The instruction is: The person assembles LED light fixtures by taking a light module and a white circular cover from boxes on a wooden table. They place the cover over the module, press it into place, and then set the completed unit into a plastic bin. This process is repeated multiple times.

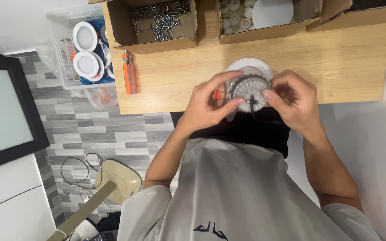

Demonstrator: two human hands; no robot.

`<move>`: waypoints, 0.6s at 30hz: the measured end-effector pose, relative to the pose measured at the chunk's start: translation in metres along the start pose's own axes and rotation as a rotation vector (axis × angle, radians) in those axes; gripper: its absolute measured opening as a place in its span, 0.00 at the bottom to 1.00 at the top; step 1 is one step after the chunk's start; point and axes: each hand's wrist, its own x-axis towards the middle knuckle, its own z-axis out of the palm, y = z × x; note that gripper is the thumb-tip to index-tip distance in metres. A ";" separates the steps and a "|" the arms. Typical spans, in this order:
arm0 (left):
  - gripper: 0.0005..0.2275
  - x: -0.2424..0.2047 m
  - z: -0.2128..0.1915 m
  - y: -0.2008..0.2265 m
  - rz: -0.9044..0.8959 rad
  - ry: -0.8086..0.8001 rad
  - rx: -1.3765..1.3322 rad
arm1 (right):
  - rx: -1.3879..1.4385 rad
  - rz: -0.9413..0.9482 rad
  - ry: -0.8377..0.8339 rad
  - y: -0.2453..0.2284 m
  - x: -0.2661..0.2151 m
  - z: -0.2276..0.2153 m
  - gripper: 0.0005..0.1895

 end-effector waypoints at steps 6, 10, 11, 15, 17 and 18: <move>0.20 0.010 -0.003 -0.001 -0.024 -0.058 0.070 | -0.068 0.042 0.013 0.004 0.008 0.001 0.16; 0.19 0.013 -0.005 -0.001 -0.032 -0.066 0.094 | -0.161 0.035 0.001 0.004 0.009 0.003 0.20; 0.19 0.013 -0.005 -0.001 -0.031 -0.065 0.108 | -0.192 0.045 -0.003 0.003 0.010 0.003 0.19; 0.18 0.015 -0.005 -0.006 -0.027 -0.062 0.130 | -0.245 0.063 -0.009 0.004 0.014 0.002 0.17; 0.19 0.015 -0.006 -0.007 -0.038 -0.089 0.197 | -0.286 0.059 -0.035 0.002 0.016 0.000 0.17; 0.19 0.016 -0.006 -0.009 -0.038 -0.090 0.196 | -0.287 0.060 -0.035 0.001 0.017 0.000 0.17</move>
